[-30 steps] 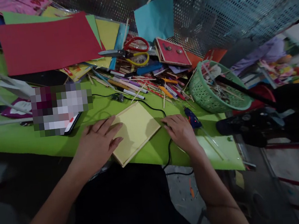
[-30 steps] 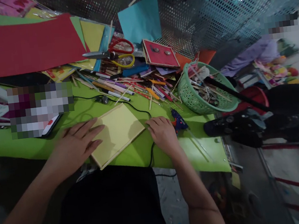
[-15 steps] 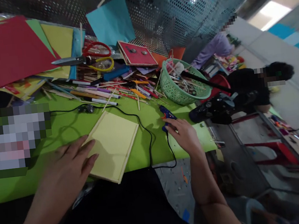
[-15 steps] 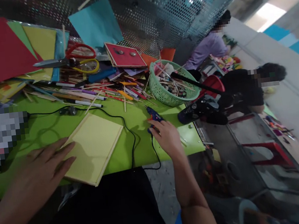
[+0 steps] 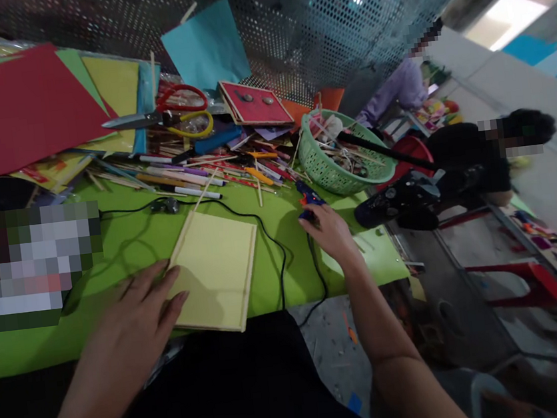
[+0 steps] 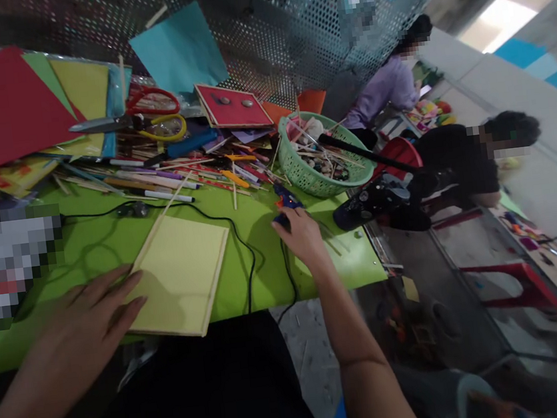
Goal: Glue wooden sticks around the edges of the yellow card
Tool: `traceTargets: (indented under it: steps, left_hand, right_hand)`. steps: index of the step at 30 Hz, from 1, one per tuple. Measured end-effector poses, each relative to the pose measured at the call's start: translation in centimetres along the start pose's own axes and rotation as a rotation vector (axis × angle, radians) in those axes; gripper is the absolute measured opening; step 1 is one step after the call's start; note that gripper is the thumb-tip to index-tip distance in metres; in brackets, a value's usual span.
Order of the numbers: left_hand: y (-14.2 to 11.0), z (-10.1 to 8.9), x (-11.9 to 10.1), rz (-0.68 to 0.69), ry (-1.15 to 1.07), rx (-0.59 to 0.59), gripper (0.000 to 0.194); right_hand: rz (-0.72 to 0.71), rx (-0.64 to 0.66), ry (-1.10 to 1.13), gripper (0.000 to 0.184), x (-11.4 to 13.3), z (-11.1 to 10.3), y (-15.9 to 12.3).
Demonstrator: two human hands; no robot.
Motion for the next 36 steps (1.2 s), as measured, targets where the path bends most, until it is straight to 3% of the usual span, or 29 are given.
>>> traceTargets:
  steps: [3,5,9,12,14,17,20,23,28,36]
  left_hand:
    - [-0.4,0.1,-0.6,0.039,0.020,0.026,0.042]
    - [-0.5,0.0,-0.7,-0.006,0.022,0.021,0.042]
    - [-0.3,-0.4,-1.2,-0.054,-0.026,0.019,0.044]
    - [-0.2,-0.5,-1.6,-0.031,-0.054,0.012,0.046]
    - [-0.2,-0.5,-1.4,-0.032,-0.061,0.010,0.045]
    - [-0.1,-0.5,-1.0,-0.057,-0.075,0.016,0.045]
    - [0.0,-0.6,-1.1,-0.071,-0.092,0.017,0.048]
    - [0.1,-0.9,-1.5,-0.062,-0.095,0.011,0.051]
    - [0.1,-1.3,-1.7,-0.053,-0.037,-0.017,0.054]
    - [0.4,-0.9,-1.2,-0.089,-0.034,0.000,0.051]
  right_hand:
    - [-0.020,-0.026,-0.045,0.047,-0.5,0.6,1.9]
    - [-0.019,-0.025,-0.067,0.050,-1.0,0.8,2.7]
    - [-0.016,-0.042,-0.108,0.052,-0.8,-0.3,2.2]
    - [-0.123,-0.063,-0.040,0.046,1.9,-2.2,0.1]
    - [-0.251,0.008,0.098,0.038,4.8,-2.7,-1.7]
    - [-0.378,0.219,0.255,0.028,8.5,-1.9,-4.2]
    - [-0.477,0.351,0.236,0.022,10.4,-0.3,-5.6]
    - [-0.445,0.281,0.134,0.021,9.4,0.3,-4.9]
    - [-0.288,0.089,-0.013,0.008,5.6,-0.4,-1.7]
    - [-0.222,-0.106,-0.108,0.022,2.4,-1.6,4.5]
Point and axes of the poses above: each hand's wrist, its own y-axis towards the middle knuckle, its own z-axis out of the palm, x = y × z, the point moved 8 cm from there along y, towards the middle knuckle, and after that the axes turned 5 degrees about -y, right-handed, at the moved point
